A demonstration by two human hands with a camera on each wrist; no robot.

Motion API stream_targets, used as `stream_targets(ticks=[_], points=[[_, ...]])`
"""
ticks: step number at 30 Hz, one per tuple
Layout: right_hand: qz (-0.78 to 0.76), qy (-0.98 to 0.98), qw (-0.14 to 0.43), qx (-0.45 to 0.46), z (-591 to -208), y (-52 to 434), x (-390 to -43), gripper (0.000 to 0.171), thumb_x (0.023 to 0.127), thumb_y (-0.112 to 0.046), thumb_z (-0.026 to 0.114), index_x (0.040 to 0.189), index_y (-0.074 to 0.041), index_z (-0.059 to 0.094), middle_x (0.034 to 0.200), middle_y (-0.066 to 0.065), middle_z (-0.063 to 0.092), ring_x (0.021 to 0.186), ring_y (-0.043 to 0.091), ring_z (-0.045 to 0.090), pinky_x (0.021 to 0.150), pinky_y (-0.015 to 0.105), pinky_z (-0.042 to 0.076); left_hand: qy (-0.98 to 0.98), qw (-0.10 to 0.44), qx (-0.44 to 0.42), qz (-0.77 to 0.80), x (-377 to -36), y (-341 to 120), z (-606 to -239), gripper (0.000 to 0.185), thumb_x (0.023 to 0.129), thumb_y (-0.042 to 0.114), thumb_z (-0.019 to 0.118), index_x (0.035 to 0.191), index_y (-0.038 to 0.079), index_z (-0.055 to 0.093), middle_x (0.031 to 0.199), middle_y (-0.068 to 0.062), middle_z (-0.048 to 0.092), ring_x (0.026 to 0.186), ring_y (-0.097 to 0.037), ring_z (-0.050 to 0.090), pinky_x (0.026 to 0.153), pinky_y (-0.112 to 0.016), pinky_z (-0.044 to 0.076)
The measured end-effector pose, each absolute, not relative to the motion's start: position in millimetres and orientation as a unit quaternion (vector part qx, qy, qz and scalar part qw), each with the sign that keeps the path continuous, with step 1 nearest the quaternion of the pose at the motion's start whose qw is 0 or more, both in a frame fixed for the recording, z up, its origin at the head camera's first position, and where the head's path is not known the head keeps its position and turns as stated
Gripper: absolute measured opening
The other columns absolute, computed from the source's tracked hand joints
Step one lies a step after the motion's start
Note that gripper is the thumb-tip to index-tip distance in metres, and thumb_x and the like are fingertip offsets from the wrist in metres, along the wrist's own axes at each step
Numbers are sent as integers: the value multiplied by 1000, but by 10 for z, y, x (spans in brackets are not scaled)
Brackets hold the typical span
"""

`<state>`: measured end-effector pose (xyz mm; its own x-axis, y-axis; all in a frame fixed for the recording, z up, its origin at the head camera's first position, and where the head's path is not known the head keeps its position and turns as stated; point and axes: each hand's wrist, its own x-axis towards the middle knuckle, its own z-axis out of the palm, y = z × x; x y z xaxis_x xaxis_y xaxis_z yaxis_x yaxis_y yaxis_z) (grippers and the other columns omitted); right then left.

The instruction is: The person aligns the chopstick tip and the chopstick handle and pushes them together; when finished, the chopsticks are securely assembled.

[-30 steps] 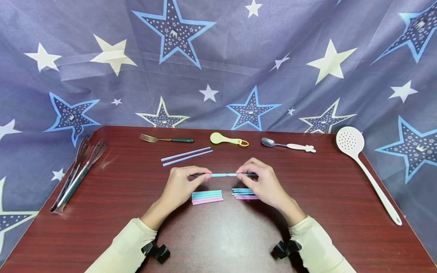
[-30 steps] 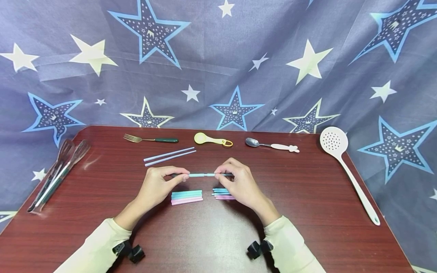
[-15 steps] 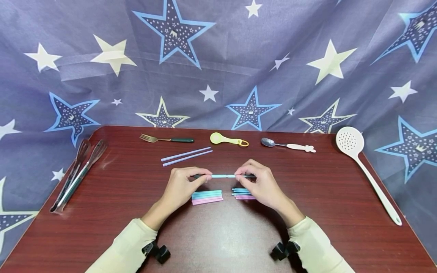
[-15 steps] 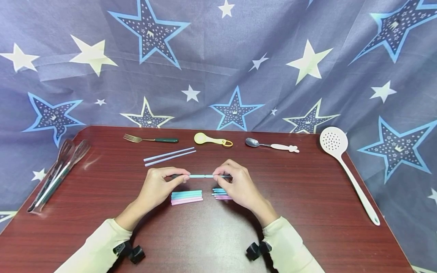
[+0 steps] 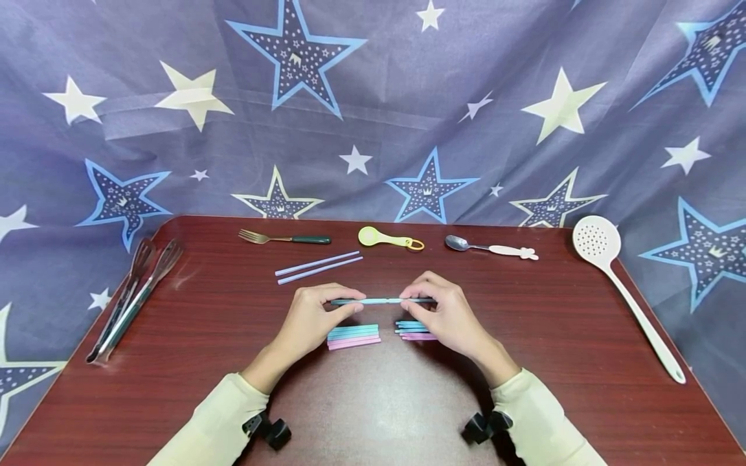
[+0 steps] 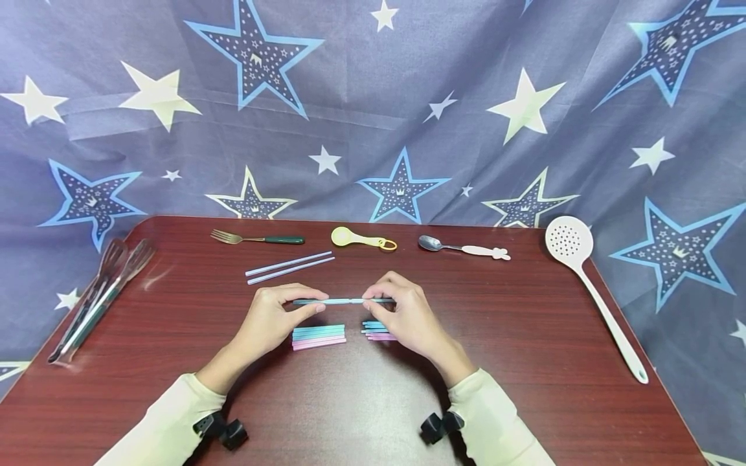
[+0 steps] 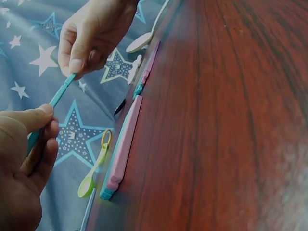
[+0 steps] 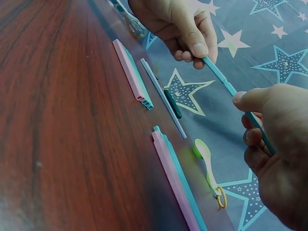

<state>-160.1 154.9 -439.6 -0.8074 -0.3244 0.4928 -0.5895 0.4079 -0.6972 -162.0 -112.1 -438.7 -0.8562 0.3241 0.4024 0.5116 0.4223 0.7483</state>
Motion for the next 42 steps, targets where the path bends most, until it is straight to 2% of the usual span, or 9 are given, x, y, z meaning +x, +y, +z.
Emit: stream_targets(ticks=[5, 9, 13, 17, 19, 23, 27, 37, 42], points=[[469, -830, 130, 275, -4396, 1532, -1591, 10, 88, -6, 81, 93, -14, 78, 89, -4, 69, 79, 7, 60, 61, 28, 49, -835, 105, -251, -479, -1631, -1112, -4404, 12, 88, 16, 83, 100, 17, 83, 96, 7, 76, 85, -4, 66, 63, -28, 50], [469, -831, 129, 271, -4399, 1519, -1588, 10, 89, -6, 80, 93, -14, 78, 89, -5, 68, 79, 7, 60, 61, 29, 50, -833, 109, -243, -484, -1631, -1100, -4411, 12, 87, 14, 84, 98, 18, 83, 94, 8, 75, 85, -5, 65, 65, -34, 52], [470, -831, 131, 269, -4396, 1514, -1582, 9, 89, -6, 80, 93, -14, 78, 89, -4, 68, 80, 8, 59, 62, 29, 50, -829, 117, -240, -492, -1619, -1080, -4424, 12, 86, 13, 84, 97, 19, 83, 90, 8, 73, 80, -6, 64, 63, -29, 50], [466, -833, 132, 266, -4391, 1520, -1576, 9, 89, -6, 80, 93, -14, 77, 89, -4, 68, 81, 8, 59, 64, 27, 49, -825, 111, -240, -500, -1605, -1057, -4438, 10, 88, 14, 82, 98, 19, 83, 82, 7, 67, 71, -6, 55, 62, -21, 42], [465, -835, 128, 264, -4386, 1520, -1572, 8, 90, -6, 79, 93, -14, 77, 89, -4, 68, 82, 8, 59, 66, 25, 48, -827, 102, -235, -501, -1598, -1047, -4435, 10, 89, 15, 82, 98, 20, 83, 80, 6, 64, 71, -7, 52, 63, -21, 41], [464, -836, 123, 265, -4370, 1504, -1564, 7, 91, -6, 78, 93, -12, 76, 89, -4, 68, 81, 8, 59, 68, 25, 48, -834, 72, -220, -500, -1581, -1027, -4429, 9, 92, 14, 78, 98, 21, 78, 87, 5, 62, 73, -8, 50, 66, -27, 44], [466, -835, 124, 265, -4367, 1482, -1555, 9, 90, -4, 78, 92, -12, 76, 89, -4, 67, 80, 8, 58, 66, 28, 49, -840, 51, -215, -495, -1559, -1000, -4445, 7, 96, 11, 72, 99, 17, 72, 94, 2, 58, 72, -8, 47, 65, -24, 44], [463, -838, 126, 261, -4375, 1441, -1536, 9, 90, -4, 78, 91, -12, 75, 89, -4, 67, 79, 7, 58, 66, 23, 47, -844, 48, -225, -484, -1523, -952, -4446, 4, 100, 7, 65, 101, 11, 67, 97, -1, 57, 76, -14, 48, 71, -22, 43], [462, -839, 127, 257, -4405, 1417, -1531, 8, 90, -3, 77, 91, -11, 75, 88, -4, 67, 79, 7, 58, 65, 21, 47, -845, 54, -225, -483, -1517, -935, -4472, 6, 99, 4, 65, 101, 10, 66, 96, -2, 56, 77, -11, 47, 71, -22, 43]])
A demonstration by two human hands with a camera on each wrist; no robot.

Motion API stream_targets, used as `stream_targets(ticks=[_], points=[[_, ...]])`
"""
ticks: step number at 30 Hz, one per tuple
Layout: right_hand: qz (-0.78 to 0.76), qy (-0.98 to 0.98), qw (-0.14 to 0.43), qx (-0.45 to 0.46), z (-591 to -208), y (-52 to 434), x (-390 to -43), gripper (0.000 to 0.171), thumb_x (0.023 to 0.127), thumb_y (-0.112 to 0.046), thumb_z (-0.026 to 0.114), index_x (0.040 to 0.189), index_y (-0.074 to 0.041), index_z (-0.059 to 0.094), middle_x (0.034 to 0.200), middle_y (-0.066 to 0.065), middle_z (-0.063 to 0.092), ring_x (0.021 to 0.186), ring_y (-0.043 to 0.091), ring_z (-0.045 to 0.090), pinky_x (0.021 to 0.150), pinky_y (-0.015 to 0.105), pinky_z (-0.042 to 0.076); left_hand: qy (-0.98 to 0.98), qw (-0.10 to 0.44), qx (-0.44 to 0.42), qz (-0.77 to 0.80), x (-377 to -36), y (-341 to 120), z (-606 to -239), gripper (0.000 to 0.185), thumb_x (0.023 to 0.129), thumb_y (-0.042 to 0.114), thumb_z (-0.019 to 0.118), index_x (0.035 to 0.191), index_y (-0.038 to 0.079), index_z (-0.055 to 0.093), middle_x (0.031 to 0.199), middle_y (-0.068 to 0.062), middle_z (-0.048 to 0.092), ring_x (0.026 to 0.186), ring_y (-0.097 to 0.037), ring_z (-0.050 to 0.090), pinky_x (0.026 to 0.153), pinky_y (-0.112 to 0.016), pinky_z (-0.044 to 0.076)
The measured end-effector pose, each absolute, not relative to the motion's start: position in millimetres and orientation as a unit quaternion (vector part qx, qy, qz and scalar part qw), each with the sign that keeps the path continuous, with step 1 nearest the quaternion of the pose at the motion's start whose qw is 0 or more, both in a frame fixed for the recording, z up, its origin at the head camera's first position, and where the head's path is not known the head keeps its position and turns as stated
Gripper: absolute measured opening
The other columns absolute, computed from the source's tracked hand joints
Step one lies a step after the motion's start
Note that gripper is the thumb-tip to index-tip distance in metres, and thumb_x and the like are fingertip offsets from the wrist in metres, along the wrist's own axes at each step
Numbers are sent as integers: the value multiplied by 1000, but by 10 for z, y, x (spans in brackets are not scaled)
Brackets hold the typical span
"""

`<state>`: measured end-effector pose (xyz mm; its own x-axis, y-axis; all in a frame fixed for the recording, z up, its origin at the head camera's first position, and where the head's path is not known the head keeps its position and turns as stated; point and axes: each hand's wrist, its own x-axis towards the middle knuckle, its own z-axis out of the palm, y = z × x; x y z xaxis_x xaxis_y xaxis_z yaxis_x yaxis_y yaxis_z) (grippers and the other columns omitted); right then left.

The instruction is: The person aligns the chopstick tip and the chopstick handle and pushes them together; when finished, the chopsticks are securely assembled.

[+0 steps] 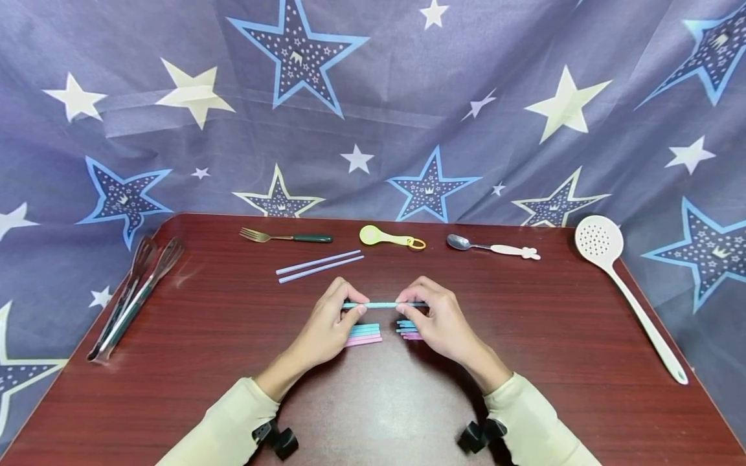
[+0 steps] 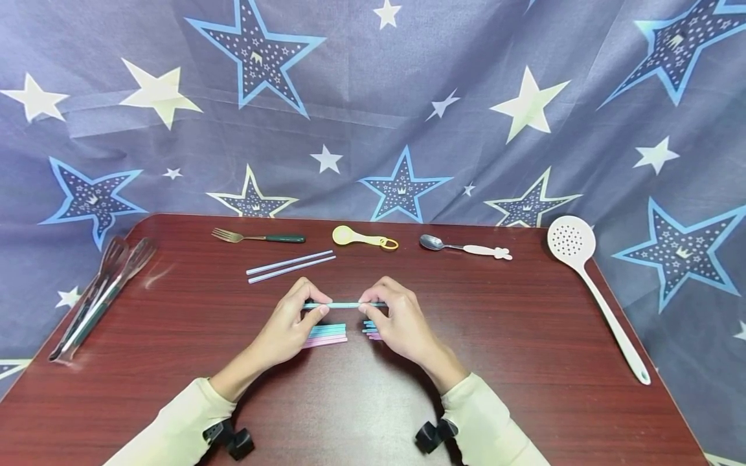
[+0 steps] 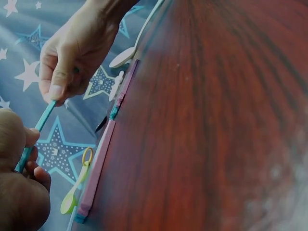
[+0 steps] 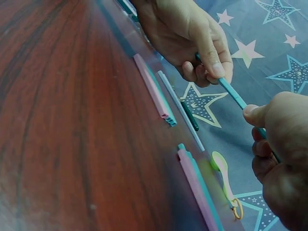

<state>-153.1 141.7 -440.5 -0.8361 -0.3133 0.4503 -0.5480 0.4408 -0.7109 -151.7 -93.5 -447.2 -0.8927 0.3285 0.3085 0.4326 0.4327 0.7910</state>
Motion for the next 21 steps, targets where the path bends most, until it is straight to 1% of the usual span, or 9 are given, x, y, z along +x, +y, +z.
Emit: stream_targets(ticks=[3, 6, 10, 14, 17, 21], points=[[458, -840, 124, 263, -4425, 1422, -1540, 6, 90, -5, 78, 91, -10, 75, 89, -3, 67, 79, 8, 59, 66, 20, 48, -847, 49, -228, -478, -1517, -938, -4486, 4, 99, 5, 65, 102, 9, 66, 97, -2, 56, 78, -8, 47, 72, -23, 43], [463, -834, 119, 274, -4412, 1448, -1555, 6, 89, -5, 79, 92, -10, 76, 89, -3, 68, 81, 8, 62, 69, 22, 50, -850, 31, -231, -472, -1524, -967, -4460, 3, 100, 9, 66, 103, 10, 67, 100, 0, 59, 80, -8, 49, 73, -24, 44], [473, -827, 109, 284, -4388, 1490, -1579, 8, 88, -7, 81, 93, -12, 78, 89, -4, 70, 84, 9, 65, 72, 27, 54, -857, 10, -230, -460, -1554, -1044, -4395, 5, 98, 16, 71, 103, 17, 70, 102, 5, 65, 83, -9, 56, 75, -25, 47], [472, -829, 106, 280, -4399, 1531, -1606, 7, 88, -9, 82, 94, -13, 79, 90, -4, 70, 84, 10, 66, 72, 31, 56, -868, 15, -212, -448, -1576, -1152, -4383, 10, 93, 17, 78, 99, 24, 75, 94, 9, 66, 73, -7, 54, 68, -24, 47], [471, -835, 103, 267, -4412, 1562, -1624, 9, 88, -8, 82, 94, -14, 80, 90, -5, 70, 84, 10, 66, 70, 30, 54, -874, 21, -202, -442, -1573, -1226, -4387, 13, 90, 15, 81, 97, 25, 77, 87, 9, 65, 65, -8, 50, 61, -24, 44], [464, -842, 93, 257, -4427, 1591, -1635, 10, 88, -8, 82, 94, -16, 80, 91, -6, 70, 86, 9, 66, 73, 29, 55, -879, 31, -215, -424, -1575, -1283, -4399, 13, 89, 15, 81, 98, 24, 79, 86, 10, 67, 68, -6, 52, 63, -22, 46]])
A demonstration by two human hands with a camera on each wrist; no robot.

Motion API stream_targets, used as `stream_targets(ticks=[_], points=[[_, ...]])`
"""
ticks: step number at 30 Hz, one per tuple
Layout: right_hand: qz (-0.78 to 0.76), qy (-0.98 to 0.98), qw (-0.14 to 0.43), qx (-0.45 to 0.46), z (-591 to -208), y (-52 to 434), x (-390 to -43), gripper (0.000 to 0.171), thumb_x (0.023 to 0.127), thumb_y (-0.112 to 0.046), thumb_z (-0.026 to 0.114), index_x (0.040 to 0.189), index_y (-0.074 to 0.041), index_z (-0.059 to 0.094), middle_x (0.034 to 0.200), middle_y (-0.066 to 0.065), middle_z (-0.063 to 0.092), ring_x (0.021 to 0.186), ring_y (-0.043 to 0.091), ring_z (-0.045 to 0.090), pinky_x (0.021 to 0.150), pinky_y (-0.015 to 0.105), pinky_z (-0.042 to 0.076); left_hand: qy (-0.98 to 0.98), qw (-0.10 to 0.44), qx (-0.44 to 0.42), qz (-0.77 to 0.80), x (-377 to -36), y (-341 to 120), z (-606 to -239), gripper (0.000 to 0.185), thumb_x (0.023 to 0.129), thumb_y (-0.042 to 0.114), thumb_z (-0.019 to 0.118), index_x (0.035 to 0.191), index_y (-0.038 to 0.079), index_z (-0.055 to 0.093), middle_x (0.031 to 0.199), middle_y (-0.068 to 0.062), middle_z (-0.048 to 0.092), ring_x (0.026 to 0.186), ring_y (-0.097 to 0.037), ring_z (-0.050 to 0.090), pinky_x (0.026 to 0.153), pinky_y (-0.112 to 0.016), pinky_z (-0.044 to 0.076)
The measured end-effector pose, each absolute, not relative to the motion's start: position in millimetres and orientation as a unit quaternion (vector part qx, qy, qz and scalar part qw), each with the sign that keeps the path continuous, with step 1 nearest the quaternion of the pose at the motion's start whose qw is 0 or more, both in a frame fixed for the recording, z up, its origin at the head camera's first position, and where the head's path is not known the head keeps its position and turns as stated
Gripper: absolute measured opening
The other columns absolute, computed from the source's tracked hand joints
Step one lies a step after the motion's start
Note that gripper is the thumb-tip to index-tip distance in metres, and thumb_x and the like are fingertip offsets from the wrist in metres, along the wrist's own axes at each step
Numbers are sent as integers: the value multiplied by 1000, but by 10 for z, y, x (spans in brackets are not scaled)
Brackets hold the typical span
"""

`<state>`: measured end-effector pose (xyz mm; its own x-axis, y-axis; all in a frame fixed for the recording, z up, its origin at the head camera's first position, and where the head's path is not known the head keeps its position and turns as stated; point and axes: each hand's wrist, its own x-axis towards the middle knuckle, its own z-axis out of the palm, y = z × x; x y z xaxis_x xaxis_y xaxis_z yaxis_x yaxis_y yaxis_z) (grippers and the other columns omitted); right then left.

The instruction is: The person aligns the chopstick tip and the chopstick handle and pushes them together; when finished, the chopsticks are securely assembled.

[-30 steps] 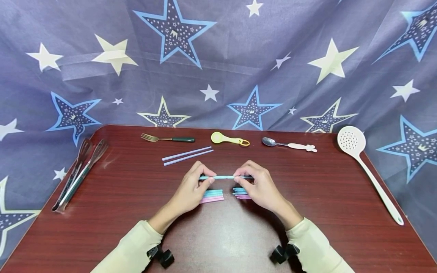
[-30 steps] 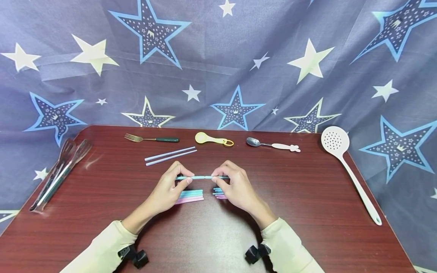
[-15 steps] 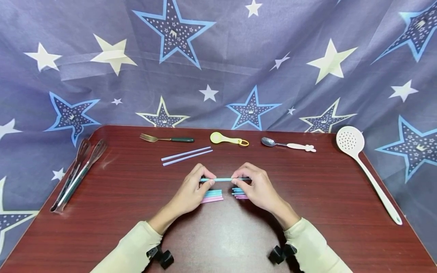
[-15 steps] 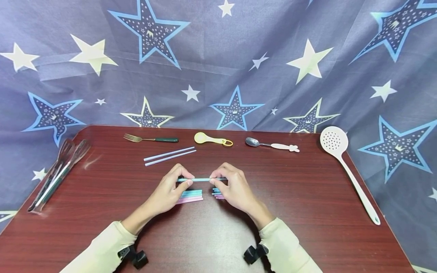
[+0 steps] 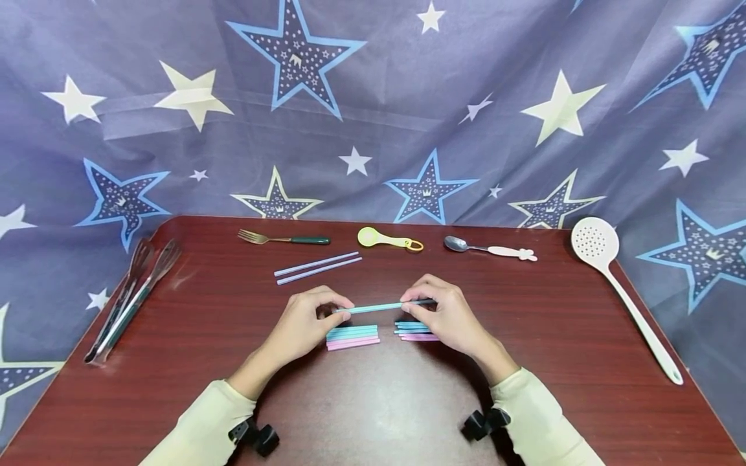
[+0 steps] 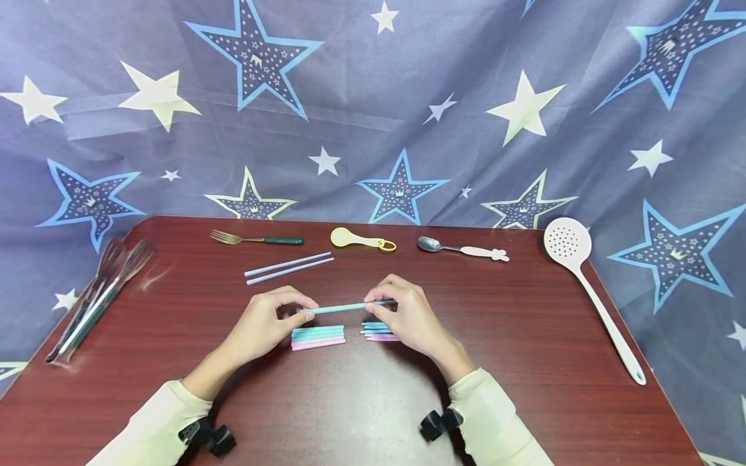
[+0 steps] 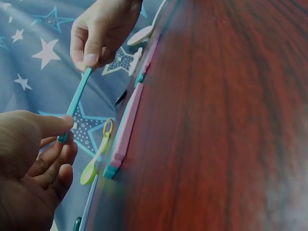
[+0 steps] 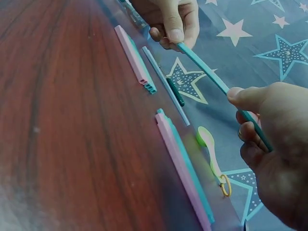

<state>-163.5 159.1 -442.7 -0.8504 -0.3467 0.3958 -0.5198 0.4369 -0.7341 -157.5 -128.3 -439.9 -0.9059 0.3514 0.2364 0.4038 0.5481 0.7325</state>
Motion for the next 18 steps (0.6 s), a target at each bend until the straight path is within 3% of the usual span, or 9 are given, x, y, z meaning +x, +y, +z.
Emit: stream_targets(ticks=[7, 18], points=[[465, -847, 86, 241, -4473, 1651, -1652, 9, 89, -8, 81, 93, -15, 80, 91, -6, 70, 81, 6, 61, 70, 25, 51, -889, 62, -215, -399, -1610, -1393, -4408, 14, 89, 10, 81, 95, 22, 80, 89, 12, 71, 72, -4, 55, 66, -22, 46], [465, -854, 87, 217, -4515, 1785, -1680, 6, 91, -7, 79, 95, -11, 80, 91, -5, 70, 76, 6, 57, 66, 20, 47, -899, 101, -205, -375, -1703, -1674, -4469, 13, 88, 11, 82, 94, 21, 80, 90, 11, 72, 66, -4, 50, 62, -21, 43]])
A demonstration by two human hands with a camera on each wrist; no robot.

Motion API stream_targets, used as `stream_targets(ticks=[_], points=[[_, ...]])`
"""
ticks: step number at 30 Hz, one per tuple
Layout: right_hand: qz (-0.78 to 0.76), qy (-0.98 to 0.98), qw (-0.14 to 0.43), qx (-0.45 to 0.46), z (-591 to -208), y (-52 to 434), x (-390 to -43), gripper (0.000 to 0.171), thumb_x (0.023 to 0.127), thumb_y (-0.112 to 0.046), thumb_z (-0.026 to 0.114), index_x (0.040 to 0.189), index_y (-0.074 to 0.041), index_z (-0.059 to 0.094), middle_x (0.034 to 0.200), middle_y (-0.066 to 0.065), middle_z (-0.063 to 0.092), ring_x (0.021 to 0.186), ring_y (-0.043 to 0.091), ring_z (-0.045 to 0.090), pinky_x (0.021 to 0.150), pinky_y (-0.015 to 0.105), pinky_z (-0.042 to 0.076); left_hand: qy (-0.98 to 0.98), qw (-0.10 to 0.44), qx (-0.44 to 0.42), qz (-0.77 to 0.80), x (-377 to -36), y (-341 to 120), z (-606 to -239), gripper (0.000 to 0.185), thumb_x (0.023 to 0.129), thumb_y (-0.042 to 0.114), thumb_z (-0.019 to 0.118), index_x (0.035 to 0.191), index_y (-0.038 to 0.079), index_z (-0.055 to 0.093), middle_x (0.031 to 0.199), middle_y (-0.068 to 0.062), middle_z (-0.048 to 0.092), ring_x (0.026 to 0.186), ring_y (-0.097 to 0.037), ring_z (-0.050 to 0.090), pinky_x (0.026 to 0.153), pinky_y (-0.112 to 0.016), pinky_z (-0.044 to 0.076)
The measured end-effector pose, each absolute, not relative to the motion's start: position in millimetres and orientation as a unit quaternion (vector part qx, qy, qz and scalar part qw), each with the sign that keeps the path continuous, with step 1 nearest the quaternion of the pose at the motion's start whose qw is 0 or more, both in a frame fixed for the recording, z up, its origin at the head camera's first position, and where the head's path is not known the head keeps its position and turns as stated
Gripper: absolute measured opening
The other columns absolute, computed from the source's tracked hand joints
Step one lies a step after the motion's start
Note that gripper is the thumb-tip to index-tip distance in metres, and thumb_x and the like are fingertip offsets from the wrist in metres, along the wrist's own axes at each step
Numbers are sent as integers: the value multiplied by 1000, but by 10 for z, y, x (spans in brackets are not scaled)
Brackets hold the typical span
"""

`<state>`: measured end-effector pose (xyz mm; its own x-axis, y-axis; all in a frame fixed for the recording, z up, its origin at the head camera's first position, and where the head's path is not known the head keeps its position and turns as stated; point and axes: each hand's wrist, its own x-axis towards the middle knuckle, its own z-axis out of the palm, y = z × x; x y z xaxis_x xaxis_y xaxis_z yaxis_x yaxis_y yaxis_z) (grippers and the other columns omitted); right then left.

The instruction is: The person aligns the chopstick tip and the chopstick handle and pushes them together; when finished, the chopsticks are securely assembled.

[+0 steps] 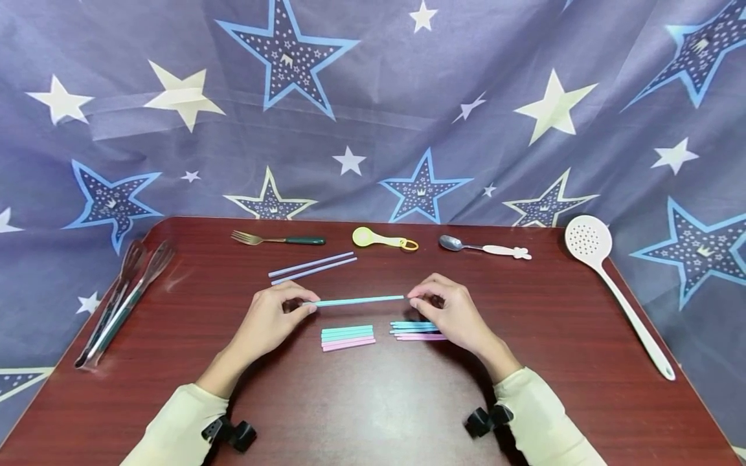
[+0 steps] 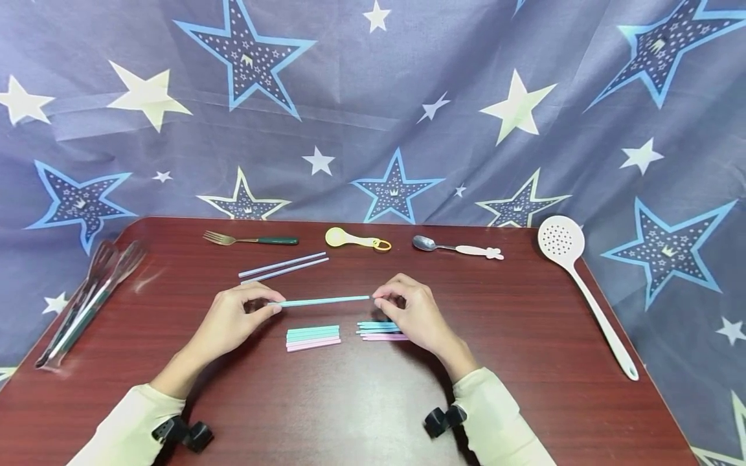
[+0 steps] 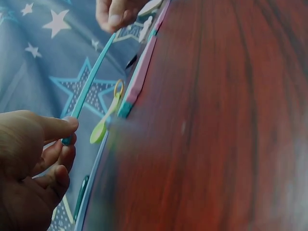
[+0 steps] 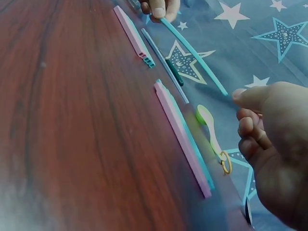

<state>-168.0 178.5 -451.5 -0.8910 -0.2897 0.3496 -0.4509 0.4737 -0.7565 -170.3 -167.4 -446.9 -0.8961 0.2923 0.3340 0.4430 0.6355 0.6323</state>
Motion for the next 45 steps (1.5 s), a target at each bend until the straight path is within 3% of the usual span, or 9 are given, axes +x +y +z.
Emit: stream_targets(ticks=[9, 16, 20, 36, 45], points=[[430, -874, 48, 219, -4617, 1903, -1605, 8, 91, -7, 77, 95, -13, 80, 89, -7, 69, 75, 2, 56, 66, 23, 48, -918, 113, -139, -354, -1796, -1838, -4555, 11, 88, 11, 82, 94, 20, 81, 92, 2, 75, 70, -9, 52, 65, -25, 42], [400, -882, 41, 245, -4715, 1955, -1546, 13, 88, -5, 79, 97, -13, 79, 89, -7, 67, 82, 3, 61, 73, 24, 52, -924, 149, -113, -335, -1839, -1911, -4643, 9, 87, 8, 80, 93, 15, 81, 90, -1, 75, 74, -15, 60, 76, -29, 46], [387, -886, 40, 251, -4725, 1963, -1535, 13, 87, -8, 80, 99, -13, 79, 91, -4, 69, 84, 8, 63, 75, 25, 52, -924, 159, -97, -335, -1860, -1923, -4693, 6, 87, 9, 81, 92, 12, 81, 85, -2, 71, 75, -17, 60, 71, -27, 43], [387, -885, 37, 257, -4748, 1958, -1529, 13, 89, -9, 79, 100, -14, 80, 94, -5, 70, 89, 11, 63, 78, 26, 50, -924, 192, -95, -318, -1935, -1961, -4754, 9, 82, 3, 83, 89, 7, 82, 82, -10, 70, 79, -26, 56, 75, -40, 41], [386, -885, 40, 257, -4731, 1954, -1524, 13, 88, -9, 80, 100, -14, 80, 93, -6, 70, 89, 11, 63, 78, 26, 50, -923, 203, -99, -311, -1966, -1951, -4743, 16, 81, 2, 84, 96, 5, 82, 89, -13, 70, 85, -30, 58, 77, -42, 42]])
